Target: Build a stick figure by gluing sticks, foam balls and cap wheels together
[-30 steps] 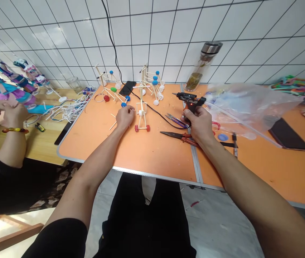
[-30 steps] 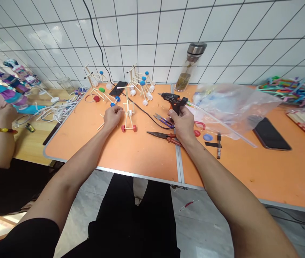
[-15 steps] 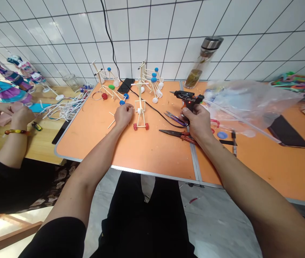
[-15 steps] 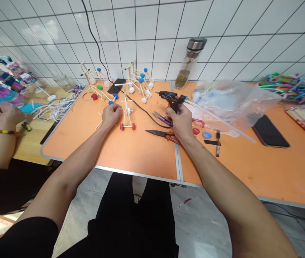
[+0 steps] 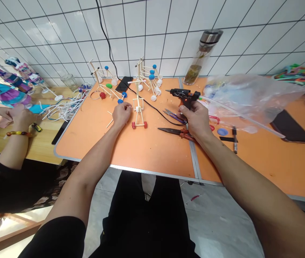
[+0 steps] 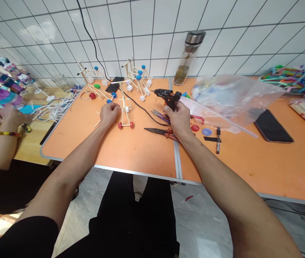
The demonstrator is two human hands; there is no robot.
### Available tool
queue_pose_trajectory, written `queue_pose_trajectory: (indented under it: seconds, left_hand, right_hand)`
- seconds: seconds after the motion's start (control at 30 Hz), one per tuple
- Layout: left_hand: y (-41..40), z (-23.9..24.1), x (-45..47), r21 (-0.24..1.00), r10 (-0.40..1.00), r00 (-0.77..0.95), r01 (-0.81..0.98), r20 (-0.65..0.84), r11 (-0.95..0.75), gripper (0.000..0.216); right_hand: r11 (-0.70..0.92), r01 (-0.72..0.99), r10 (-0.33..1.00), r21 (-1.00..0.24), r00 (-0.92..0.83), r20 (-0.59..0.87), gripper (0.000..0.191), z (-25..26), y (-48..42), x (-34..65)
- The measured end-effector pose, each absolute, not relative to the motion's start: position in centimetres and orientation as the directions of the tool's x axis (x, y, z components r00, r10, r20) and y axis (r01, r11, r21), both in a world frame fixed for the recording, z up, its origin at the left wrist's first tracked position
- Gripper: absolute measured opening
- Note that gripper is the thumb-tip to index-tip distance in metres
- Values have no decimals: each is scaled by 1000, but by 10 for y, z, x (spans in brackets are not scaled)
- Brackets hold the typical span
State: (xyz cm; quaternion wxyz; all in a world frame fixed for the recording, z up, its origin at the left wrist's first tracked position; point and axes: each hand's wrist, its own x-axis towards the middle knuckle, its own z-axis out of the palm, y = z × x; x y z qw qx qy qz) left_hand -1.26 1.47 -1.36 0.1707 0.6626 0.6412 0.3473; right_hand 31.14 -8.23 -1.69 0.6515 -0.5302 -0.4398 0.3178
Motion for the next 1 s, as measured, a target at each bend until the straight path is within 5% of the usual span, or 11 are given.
queue_pose_trajectory:
  seconds: [1.0]
  left_hand:
    - [16,-14,-13,686,961,-62,712,269,-146,20]
  right_hand:
    - [223,75,881,-972,412,234,42,-16,-84,306]
